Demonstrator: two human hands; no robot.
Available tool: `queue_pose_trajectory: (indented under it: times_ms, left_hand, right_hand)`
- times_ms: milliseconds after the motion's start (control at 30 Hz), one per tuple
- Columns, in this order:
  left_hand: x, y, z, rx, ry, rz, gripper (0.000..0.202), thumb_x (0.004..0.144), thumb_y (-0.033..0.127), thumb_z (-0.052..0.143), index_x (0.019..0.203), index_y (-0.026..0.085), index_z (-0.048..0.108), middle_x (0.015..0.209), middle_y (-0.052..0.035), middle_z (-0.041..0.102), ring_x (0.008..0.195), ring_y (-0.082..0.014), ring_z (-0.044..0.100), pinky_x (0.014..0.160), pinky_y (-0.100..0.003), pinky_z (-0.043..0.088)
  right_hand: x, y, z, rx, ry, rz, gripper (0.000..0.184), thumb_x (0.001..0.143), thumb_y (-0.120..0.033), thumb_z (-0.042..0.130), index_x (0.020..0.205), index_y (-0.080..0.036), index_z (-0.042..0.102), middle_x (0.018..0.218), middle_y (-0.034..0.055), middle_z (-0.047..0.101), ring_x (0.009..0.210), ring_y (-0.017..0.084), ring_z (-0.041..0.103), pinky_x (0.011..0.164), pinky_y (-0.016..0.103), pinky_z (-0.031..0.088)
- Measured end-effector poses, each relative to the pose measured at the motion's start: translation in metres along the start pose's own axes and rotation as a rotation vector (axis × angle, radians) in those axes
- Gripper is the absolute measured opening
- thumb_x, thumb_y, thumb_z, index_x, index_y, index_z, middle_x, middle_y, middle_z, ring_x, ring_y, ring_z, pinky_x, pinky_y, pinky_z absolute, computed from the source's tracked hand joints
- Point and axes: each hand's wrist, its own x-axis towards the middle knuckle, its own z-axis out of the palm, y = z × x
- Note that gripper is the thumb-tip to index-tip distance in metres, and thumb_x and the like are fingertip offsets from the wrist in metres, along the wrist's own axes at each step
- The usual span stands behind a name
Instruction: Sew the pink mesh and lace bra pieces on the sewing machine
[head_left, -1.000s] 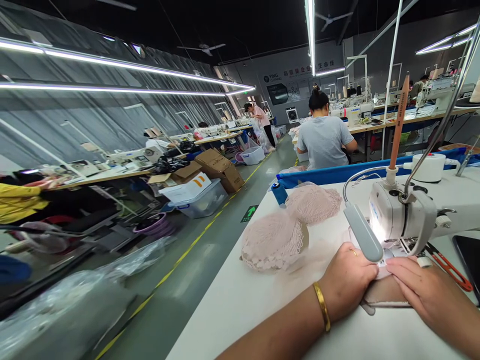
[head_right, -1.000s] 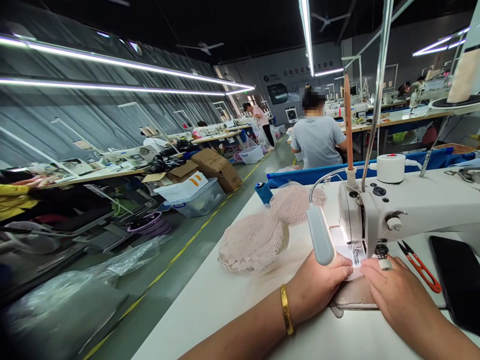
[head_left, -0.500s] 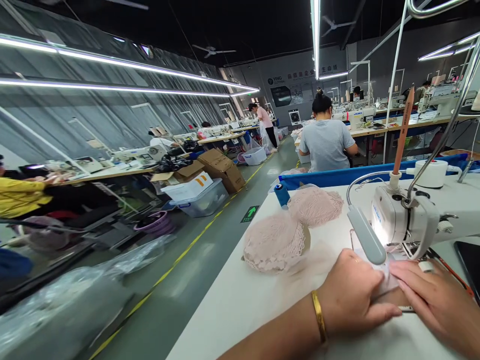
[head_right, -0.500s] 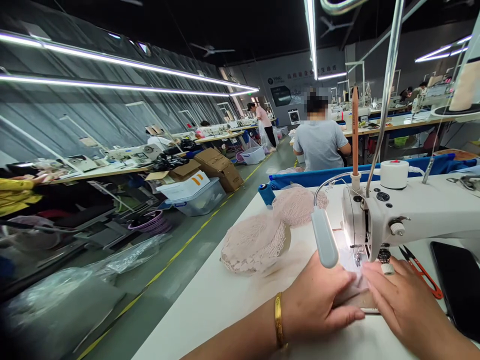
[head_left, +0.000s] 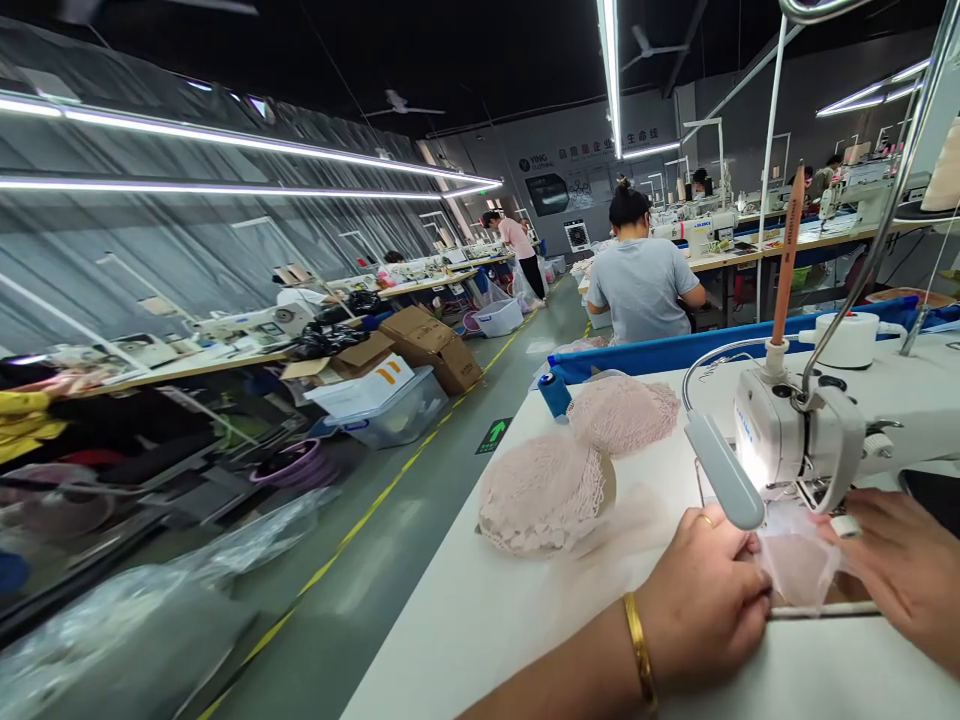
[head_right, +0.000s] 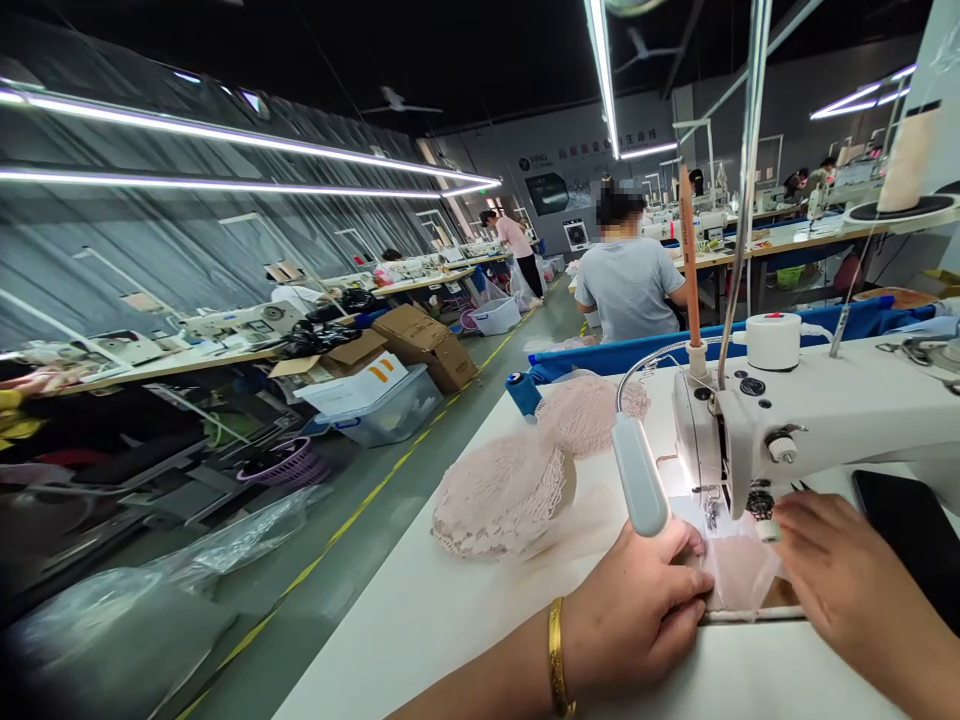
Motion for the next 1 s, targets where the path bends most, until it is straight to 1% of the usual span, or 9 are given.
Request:
queue_pose_trajectory:
  times_ms: [67, 100, 200, 267, 367, 467, 667, 800, 1000]
  left_hand:
    - [0.000, 0.001, -0.001, -0.003, -0.009, 0.028, 0.011, 0.096, 0.027, 0.066, 0.093, 0.021, 0.075, 0.116, -0.0057, 0.070, 0.101, -0.0248, 0.063, 0.087, -0.041, 0.049]
    - [0.000, 0.001, -0.001, 0.006, -0.019, 0.030, 0.010, 0.097, 0.027, 0.066, 0.094, 0.021, 0.074, 0.110, -0.0052, 0.071, 0.097, -0.0236, 0.063, 0.086, -0.041, 0.048]
    - [0.001, 0.002, 0.000, 0.051, -0.040, 0.017, 0.008, 0.096, 0.027, 0.068, 0.095, 0.019, 0.070, 0.094, -0.0037, 0.069, 0.086, -0.0217, 0.061, 0.081, -0.040, 0.048]
    - [0.001, 0.003, 0.003, 0.075, -0.020, 0.021, 0.009, 0.097, 0.028, 0.067, 0.095, 0.019, 0.069, 0.097, -0.0041, 0.070, 0.087, -0.0223, 0.061, 0.080, -0.040, 0.047]
    - [0.001, 0.005, 0.005, 0.065, 0.010, 0.078, 0.012, 0.100, 0.023, 0.060, 0.096, 0.017, 0.070, 0.107, -0.0053, 0.073, 0.097, -0.0234, 0.063, 0.084, -0.041, 0.047]
    - [-0.001, 0.003, 0.005, 0.044, 0.018, 0.108, 0.014, 0.102, 0.020, 0.056, 0.099, 0.017, 0.070, 0.102, -0.0051, 0.075, 0.096, -0.0223, 0.064, 0.087, -0.042, 0.046]
    - [-0.005, 0.000, 0.006, 0.069, 0.006, 0.088, 0.009, 0.099, 0.021, 0.061, 0.102, 0.021, 0.070, 0.100, -0.0042, 0.076, 0.093, -0.0229, 0.065, 0.088, -0.044, 0.044]
    - [-0.005, 0.004, 0.008, 0.122, 0.008, 0.076, 0.010, 0.099, 0.024, 0.063, 0.106, 0.023, 0.070, 0.100, -0.0050, 0.075, 0.093, -0.0234, 0.066, 0.083, -0.042, 0.043]
    - [-0.003, 0.004, 0.012, 0.132, 0.022, 0.071, 0.010, 0.100, 0.022, 0.063, 0.105, 0.023, 0.071, 0.102, -0.0058, 0.077, 0.097, -0.0238, 0.066, 0.086, -0.043, 0.043]
  right_hand:
    - [0.006, -0.018, 0.000, 0.028, -0.033, -0.112, 0.041, 0.098, -0.009, 0.050, 0.127, -0.028, 0.071, 0.116, 0.0053, 0.080, 0.110, 0.027, 0.072, 0.093, 0.039, 0.057]
    - [0.008, -0.027, 0.000, 0.030, -0.063, -0.148, 0.044, 0.096, -0.007, 0.049, 0.129, -0.027, 0.070, 0.119, 0.0048, 0.080, 0.106, 0.025, 0.073, 0.089, 0.038, 0.057]
    - [0.013, -0.040, 0.001, -0.016, -0.126, -0.191, 0.040, 0.093, -0.005, 0.046, 0.114, -0.027, 0.072, 0.113, 0.0028, 0.082, 0.088, 0.025, 0.074, 0.069, 0.037, 0.053]
    - [0.013, -0.040, 0.000, -0.047, -0.137, -0.200, 0.036, 0.092, -0.005, 0.047, 0.109, -0.026, 0.070, 0.107, 0.0021, 0.082, 0.081, 0.025, 0.073, 0.063, 0.038, 0.048]
    - [0.011, -0.037, -0.001, -0.068, -0.140, -0.204, 0.035, 0.092, -0.006, 0.048, 0.112, -0.025, 0.069, 0.105, 0.0017, 0.083, 0.079, 0.025, 0.071, 0.064, 0.038, 0.046]
    - [0.010, -0.036, 0.000, -0.072, -0.138, -0.203, 0.033, 0.090, -0.006, 0.048, 0.108, -0.025, 0.068, 0.107, 0.0027, 0.083, 0.080, 0.026, 0.071, 0.065, 0.038, 0.045]
    - [0.009, -0.036, 0.004, -0.056, -0.092, -0.204, 0.041, 0.091, -0.004, 0.047, 0.119, -0.025, 0.068, 0.111, 0.0010, 0.083, 0.081, 0.025, 0.072, 0.068, 0.038, 0.047]
    - [0.006, -0.031, 0.008, -0.076, -0.126, -0.189, 0.039, 0.092, -0.006, 0.048, 0.118, -0.025, 0.069, 0.113, -0.0001, 0.083, 0.084, 0.026, 0.073, 0.069, 0.039, 0.050]
    - [0.002, -0.027, 0.014, -0.081, -0.163, -0.133, 0.040, 0.095, -0.007, 0.045, 0.119, -0.024, 0.072, 0.116, 0.0029, 0.082, 0.088, 0.026, 0.074, 0.072, 0.040, 0.057]
